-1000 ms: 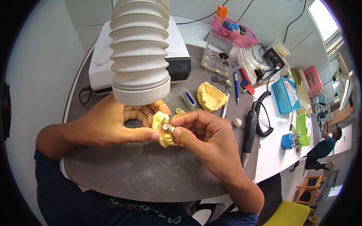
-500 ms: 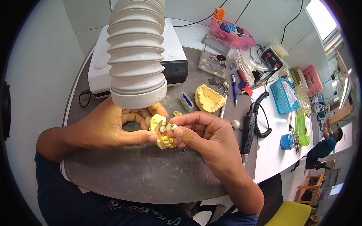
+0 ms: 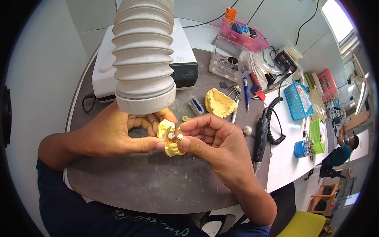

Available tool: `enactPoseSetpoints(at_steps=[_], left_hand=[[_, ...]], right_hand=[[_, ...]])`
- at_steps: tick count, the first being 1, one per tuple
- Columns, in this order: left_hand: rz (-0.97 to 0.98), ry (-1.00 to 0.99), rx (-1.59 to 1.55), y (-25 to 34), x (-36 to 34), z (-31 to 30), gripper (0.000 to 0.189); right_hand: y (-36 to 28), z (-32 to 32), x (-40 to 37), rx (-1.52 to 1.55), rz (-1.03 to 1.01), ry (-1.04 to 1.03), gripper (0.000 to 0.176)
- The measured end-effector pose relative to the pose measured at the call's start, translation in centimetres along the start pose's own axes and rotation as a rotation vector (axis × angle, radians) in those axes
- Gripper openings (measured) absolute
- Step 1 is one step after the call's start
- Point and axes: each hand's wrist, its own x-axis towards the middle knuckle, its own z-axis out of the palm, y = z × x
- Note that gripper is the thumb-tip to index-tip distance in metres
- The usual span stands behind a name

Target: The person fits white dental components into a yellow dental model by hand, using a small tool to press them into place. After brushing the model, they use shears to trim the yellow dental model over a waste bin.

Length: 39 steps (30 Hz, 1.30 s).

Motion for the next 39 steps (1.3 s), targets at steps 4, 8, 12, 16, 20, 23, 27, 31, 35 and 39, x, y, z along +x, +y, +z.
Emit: enactPoseSetpoints(at_steps=[4,8,12,16,20,23,27,31,35,39], left_hand=[[0.005,-0.008,0.013,0.0,0.1,0.0,0.039],[0.008,0.000,0.005,0.1,0.0,0.1,0.038],[0.017,0.007,-0.005,0.1,0.1,0.2,0.036],[0.016,0.012,-0.009,0.1,0.1,0.2,0.035],[0.026,0.024,-0.022,0.0,0.0,0.3,0.035],[0.008,0.018,-0.040,0.0,0.0,0.3,0.037],[0.013,0.019,-0.034,0.1,-0.1,0.4,0.039],[0.004,0.007,-0.015,0.1,0.0,0.3,0.039],[0.011,0.011,-0.035,0.0,-0.1,0.4,0.040],[-0.002,-0.002,0.006,0.1,-0.1,0.1,0.042]], right_hand=[[-0.2,0.3,-0.1,-0.011,0.003,0.009,0.030],[-0.3,0.6,0.0,-0.007,0.021,0.034,0.033],[-0.2,0.6,-0.1,-0.065,-0.003,0.005,0.032],[-0.2,0.7,-0.2,-0.085,-0.015,-0.018,0.032],[-0.3,0.7,-0.3,-0.077,-0.006,-0.023,0.033],[-0.4,0.8,-0.3,-0.102,0.008,-0.014,0.033],[-0.4,0.8,-0.4,-0.107,0.009,-0.016,0.033],[-0.4,0.9,-0.4,-0.122,0.010,-0.013,0.030],[-0.4,0.9,-0.7,-0.141,-0.002,-0.016,0.026],[-0.6,1.1,-0.8,-0.135,0.021,0.021,0.020]])
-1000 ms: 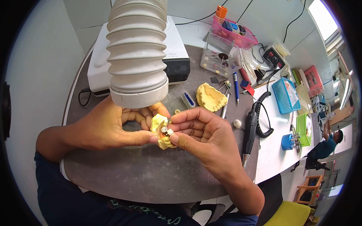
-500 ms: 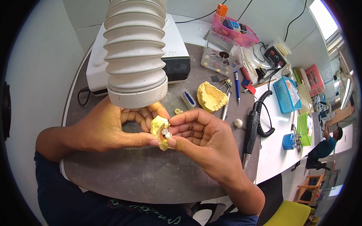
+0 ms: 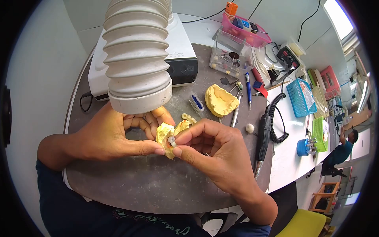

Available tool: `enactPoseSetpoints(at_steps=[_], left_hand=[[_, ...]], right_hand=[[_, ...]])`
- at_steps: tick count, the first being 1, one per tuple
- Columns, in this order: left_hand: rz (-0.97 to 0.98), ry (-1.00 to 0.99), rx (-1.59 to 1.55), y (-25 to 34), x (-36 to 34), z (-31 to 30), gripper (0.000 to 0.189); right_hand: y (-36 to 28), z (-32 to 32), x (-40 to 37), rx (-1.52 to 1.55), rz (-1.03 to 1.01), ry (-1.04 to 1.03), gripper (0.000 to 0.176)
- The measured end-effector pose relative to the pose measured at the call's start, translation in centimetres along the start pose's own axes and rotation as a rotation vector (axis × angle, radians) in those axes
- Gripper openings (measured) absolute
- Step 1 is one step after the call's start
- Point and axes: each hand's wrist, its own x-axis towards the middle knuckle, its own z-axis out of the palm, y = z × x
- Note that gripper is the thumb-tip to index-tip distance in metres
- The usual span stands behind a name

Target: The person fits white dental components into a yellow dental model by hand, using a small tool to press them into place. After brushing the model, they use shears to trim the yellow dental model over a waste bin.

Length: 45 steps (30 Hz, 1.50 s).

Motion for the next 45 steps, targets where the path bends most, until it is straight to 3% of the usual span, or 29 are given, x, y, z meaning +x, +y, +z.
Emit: enactPoseSetpoints(at_steps=[26,35,41,45], left_hand=[[0.024,0.023,-0.005,0.04,0.02,0.20,0.038],[-0.044,-0.021,-0.007,0.04,0.06,0.04,0.042],[0.037,0.040,-0.018,-0.29,0.07,0.34,0.036],[0.008,0.009,-0.007,-0.05,0.07,0.05,0.040]], right_hand=[[0.32,-0.15,-0.09,-0.140,-0.104,-0.016,0.015],[-0.38,0.11,-0.33,-0.217,-0.114,0.090,0.016],[-0.12,0.26,-0.33,-0.311,-0.174,0.102,0.018],[0.14,0.15,-0.26,-0.328,-0.188,0.063,0.012]])
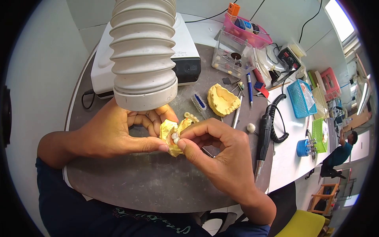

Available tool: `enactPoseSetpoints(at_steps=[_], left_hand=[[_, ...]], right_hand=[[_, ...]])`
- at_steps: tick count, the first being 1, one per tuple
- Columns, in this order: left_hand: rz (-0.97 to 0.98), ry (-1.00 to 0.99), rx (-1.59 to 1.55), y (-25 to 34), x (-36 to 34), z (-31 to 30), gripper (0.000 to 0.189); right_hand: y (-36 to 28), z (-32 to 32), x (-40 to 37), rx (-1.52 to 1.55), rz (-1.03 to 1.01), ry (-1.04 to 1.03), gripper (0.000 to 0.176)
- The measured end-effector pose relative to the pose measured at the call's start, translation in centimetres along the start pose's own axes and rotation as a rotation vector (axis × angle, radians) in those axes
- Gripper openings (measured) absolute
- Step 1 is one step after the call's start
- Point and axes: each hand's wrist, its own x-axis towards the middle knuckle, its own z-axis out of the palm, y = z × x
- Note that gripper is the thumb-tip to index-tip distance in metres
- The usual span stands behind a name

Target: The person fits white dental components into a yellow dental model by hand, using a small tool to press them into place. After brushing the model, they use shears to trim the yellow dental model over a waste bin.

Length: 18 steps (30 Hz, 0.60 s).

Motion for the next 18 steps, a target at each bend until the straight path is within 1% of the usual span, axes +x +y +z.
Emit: enactPoseSetpoints(at_steps=[1,5,10,18], left_hand=[[-0.036,-0.029,0.012,0.13,-0.01,-0.09,0.044],[-0.040,-0.025,0.001,0.20,-0.03,-0.03,0.044],[-0.043,-0.017,0.019,0.09,-0.03,0.01,0.044],[-0.033,-0.022,0.019,-0.12,-0.06,0.14,0.044]], right_hand=[[0.12,-0.01,0.03,0.002,-0.009,-0.006,0.012],[-0.03,0.08,0.06,0.019,0.015,-0.009,0.010],[0.25,0.03,0.14,-0.021,-0.042,0.003,0.011],[-0.39,0.28,0.06,-0.025,-0.031,0.019,0.007]])
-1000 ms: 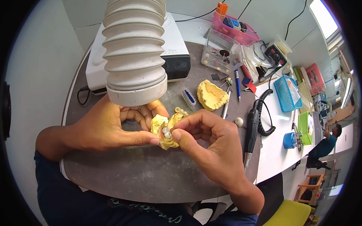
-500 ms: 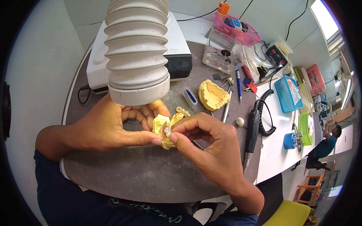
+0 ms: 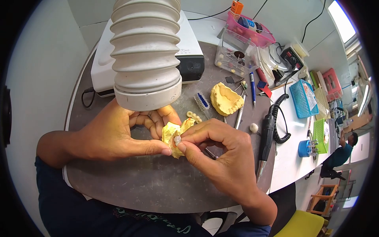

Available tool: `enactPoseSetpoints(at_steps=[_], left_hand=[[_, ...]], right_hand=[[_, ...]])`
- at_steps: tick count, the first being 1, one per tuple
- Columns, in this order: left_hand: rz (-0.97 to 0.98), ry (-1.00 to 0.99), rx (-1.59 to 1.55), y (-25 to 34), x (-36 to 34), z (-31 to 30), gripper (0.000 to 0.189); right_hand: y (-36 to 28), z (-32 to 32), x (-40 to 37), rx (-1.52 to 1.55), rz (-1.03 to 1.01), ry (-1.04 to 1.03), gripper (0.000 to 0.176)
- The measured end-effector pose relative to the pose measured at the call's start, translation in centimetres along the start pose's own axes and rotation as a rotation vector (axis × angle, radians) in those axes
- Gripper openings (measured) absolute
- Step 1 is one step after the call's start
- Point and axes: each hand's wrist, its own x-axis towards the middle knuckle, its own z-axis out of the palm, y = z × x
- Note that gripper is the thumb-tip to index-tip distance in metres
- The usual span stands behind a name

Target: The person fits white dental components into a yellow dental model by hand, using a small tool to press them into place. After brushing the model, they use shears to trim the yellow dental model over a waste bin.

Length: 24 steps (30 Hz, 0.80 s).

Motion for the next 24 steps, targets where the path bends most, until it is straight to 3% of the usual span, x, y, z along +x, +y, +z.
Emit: enactPoseSetpoints(at_steps=[8,10,13,18,20,24], left_hand=[[0.009,0.026,0.104,-0.1,-0.3,0.6,0.042],[0.090,0.140,0.079,-0.4,-0.1,1.1,0.036],[0.025,0.012,0.133,0.1,-0.3,0.7,0.043],[0.095,0.047,0.361,0.6,-1.4,1.5,0.049],[0.297,0.110,0.576,0.6,-2.2,2.0,0.049],[0.335,0.111,0.755,0.9,-4.6,2.9,0.046]], right_hand=[[0.1,-0.1,0.1,-0.216,-0.198,0.000,0.005],[0.1,0.0,-0.1,-0.315,-0.286,0.034,0.006],[0.1,0.0,-0.2,-0.273,-0.257,0.038,0.008],[0.4,-0.5,-0.6,-0.306,-0.259,-0.009,0.010],[0.1,-1.1,-0.6,-0.384,-0.444,0.183,0.015],[-0.6,-3.0,-1.9,-0.437,-0.512,0.394,0.016]])
